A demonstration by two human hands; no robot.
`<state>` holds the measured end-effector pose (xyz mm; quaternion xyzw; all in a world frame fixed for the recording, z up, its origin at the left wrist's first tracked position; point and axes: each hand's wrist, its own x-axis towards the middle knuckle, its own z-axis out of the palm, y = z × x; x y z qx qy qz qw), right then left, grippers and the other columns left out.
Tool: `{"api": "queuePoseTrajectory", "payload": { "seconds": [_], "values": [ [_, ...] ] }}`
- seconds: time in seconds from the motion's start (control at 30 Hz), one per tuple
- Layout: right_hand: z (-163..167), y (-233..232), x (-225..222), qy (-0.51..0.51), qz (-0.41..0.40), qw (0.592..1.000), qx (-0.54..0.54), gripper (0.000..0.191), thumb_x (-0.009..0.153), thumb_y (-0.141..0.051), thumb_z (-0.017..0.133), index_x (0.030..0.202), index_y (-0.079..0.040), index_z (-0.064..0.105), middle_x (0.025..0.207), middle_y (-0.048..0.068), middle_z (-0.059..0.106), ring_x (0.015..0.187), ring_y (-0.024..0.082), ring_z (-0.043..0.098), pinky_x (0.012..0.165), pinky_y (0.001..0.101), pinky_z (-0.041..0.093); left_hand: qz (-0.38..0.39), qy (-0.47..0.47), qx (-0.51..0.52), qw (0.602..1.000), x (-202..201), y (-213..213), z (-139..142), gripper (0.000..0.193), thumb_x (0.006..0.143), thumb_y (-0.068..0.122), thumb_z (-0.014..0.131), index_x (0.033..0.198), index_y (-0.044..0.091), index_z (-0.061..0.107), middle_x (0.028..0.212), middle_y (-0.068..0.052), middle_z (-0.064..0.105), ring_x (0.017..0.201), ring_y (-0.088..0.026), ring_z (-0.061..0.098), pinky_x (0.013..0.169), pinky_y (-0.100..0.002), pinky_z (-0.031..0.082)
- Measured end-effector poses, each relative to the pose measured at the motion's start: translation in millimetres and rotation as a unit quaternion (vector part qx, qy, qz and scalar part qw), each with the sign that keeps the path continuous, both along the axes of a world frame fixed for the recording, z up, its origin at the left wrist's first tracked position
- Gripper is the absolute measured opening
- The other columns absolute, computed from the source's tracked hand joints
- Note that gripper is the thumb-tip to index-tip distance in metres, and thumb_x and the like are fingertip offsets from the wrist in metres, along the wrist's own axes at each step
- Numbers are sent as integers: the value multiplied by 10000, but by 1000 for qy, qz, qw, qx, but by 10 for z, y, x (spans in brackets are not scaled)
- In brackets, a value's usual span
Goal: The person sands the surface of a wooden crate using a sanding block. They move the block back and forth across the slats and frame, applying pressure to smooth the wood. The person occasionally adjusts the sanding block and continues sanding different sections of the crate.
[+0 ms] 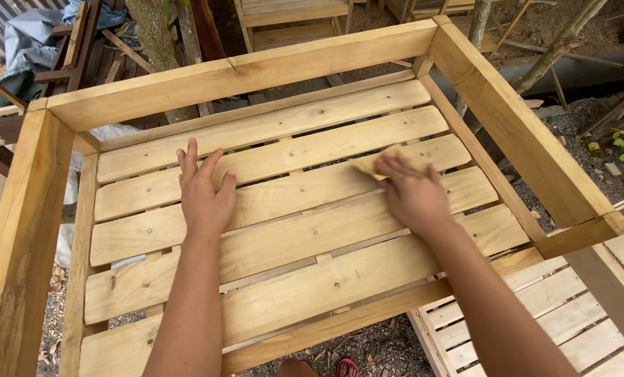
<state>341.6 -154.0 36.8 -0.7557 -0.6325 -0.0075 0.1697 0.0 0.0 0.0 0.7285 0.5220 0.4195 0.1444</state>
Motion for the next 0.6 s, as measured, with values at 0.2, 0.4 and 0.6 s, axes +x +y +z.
{"api": "queuePoseTrajectory", "payload": {
  "seconds": [0.2, 0.4, 0.6],
  "values": [
    [-55, -8, 550, -56, -125, 990, -26, 410, 1040, -322, 525, 1399, -155, 632, 1581, 16, 526, 1373, 206, 534, 1261, 595, 254, -63, 72, -49, 994, 81, 3, 23, 414, 946, 286, 656, 1354, 227, 683, 1649, -40, 393, 1556, -305, 276, 1226, -585, 188],
    [-251, -81, 430, 9, -30, 999, 4, 471, 1003, -311, 531, 1448, -160, 561, 1523, 31, 528, 1410, 231, 468, 1177, 654, 237, -70, 122, -56, 988, 71, 53, -67, 422, 968, 366, 618, 1365, 234, 668, 1588, -27, 478, 1524, -294, 316, 1225, -562, 189],
    [-282, -90, 710, -50, -122, 991, 4, 484, 1008, -329, 493, 1460, -167, 551, 1578, 16, 484, 1459, 246, 425, 1189, 634, 225, -74, 112, -35, 990, 53, 113, -168, 399, 986, 356, 615, 1345, 195, 678, 1567, -42, 514, 1530, -296, 353, 1226, -544, 231]
  ]
}}
